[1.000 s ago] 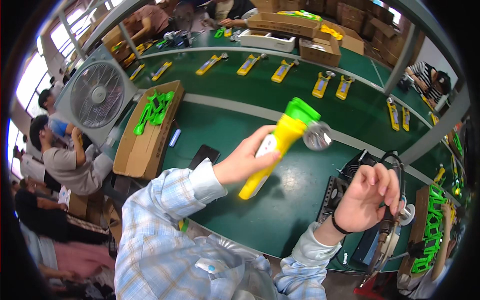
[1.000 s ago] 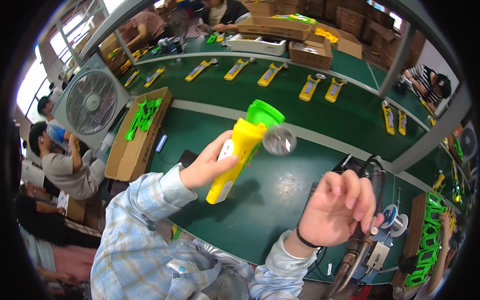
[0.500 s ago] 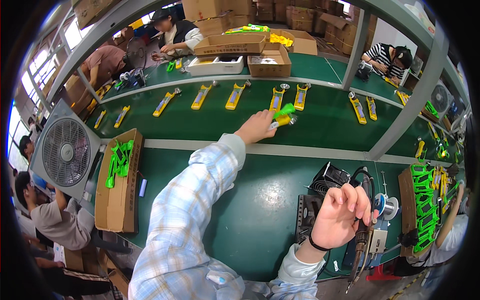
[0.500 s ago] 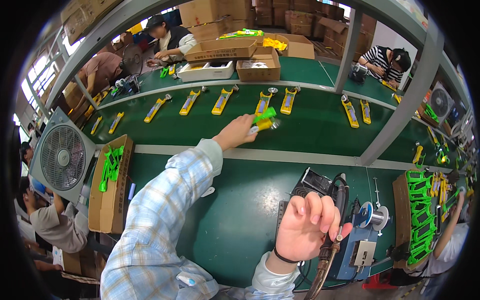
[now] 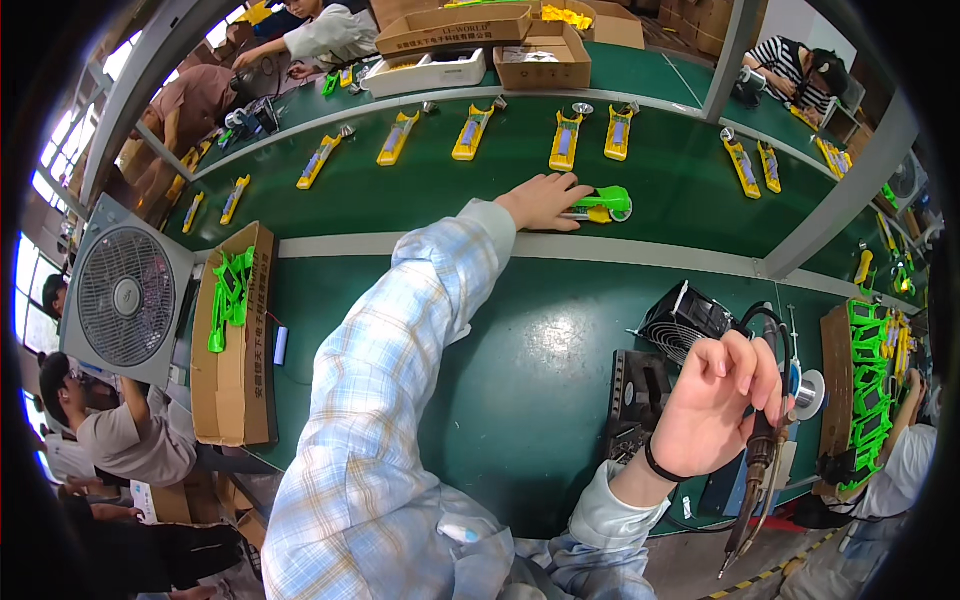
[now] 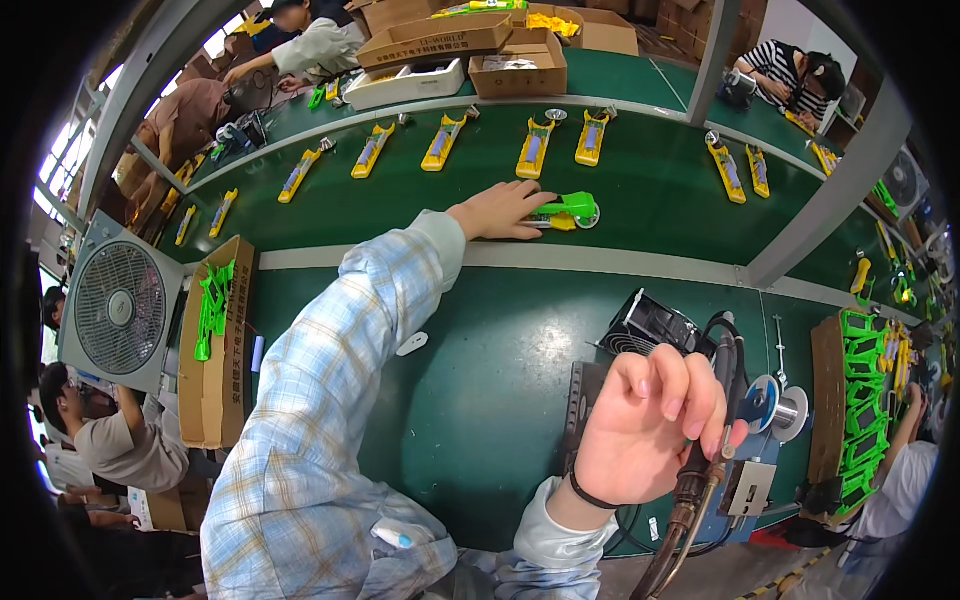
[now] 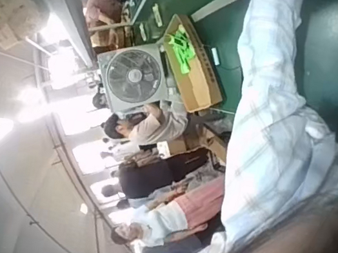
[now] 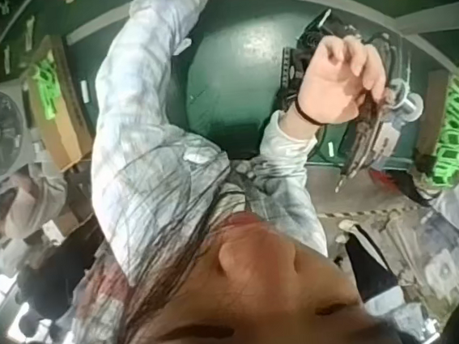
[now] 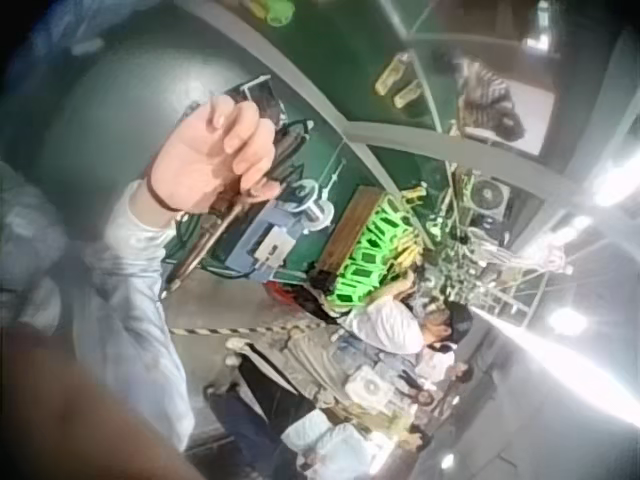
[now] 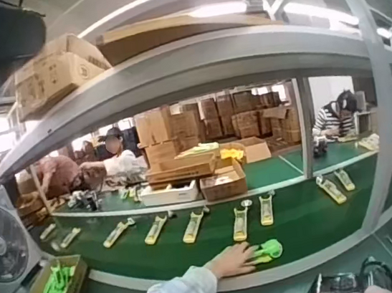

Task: The person solders flashlight circuit components using a soldering iron, fits the flashlight casing parts together by hand, and places the assembled flashlights onto the assembly line.

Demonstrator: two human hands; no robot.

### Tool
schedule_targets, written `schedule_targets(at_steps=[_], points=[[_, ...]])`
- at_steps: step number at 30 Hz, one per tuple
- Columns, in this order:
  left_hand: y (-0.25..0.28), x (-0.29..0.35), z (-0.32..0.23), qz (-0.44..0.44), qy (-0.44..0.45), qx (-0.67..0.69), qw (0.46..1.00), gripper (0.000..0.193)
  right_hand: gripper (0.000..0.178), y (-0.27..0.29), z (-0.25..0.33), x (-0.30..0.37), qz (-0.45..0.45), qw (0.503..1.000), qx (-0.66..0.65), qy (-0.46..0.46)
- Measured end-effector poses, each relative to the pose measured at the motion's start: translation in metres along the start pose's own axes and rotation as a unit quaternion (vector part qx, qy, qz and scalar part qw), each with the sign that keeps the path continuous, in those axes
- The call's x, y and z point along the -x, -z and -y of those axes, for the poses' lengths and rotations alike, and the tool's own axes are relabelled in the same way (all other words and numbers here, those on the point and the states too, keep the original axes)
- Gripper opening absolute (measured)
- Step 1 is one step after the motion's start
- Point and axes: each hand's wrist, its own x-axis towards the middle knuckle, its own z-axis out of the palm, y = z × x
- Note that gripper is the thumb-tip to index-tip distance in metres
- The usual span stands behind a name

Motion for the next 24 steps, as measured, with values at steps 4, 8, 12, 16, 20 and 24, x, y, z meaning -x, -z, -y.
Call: schedule_targets(at_steps=[4, 8, 12, 16, 20, 24], points=[[0.004, -0.017, 0.01, -0.035, 0.121, 0.087, 0.988, 0.046, 0.03, 0.002, 0.0, 0.001, -0.002, 1.0, 0.013, -0.01], [-0.009, -0.039, 0.029, -0.167, 0.386, 0.068, 0.905, 0.048, 0.034, 0.005, -0.001, -0.001, 0.0, 0.998, 0.056, -0.009], [-0.031, -0.072, 0.024, -0.117, 0.497, 0.088, 0.855, 0.058, 0.035, 0.0, 0.011, -0.005, -0.041, 0.983, 0.177, 0.017], [-0.047, -0.068, 0.028, -0.089, 0.52, 0.0, 0.85, 0.062, 0.035, 0.004, 0.006, 0.001, -0.054, 0.968, 0.246, -0.021], [-0.035, -0.085, 0.018, -0.131, 0.554, 0.044, 0.821, 0.059, 0.031, -0.001, -0.003, 0.006, -0.037, 0.954, 0.289, -0.071], [-0.034, -0.079, 0.032, -0.1, 0.564, -0.006, 0.819, 0.048, 0.032, 0.002, -0.008, 0.006, -0.048, 0.955, 0.273, -0.107]])
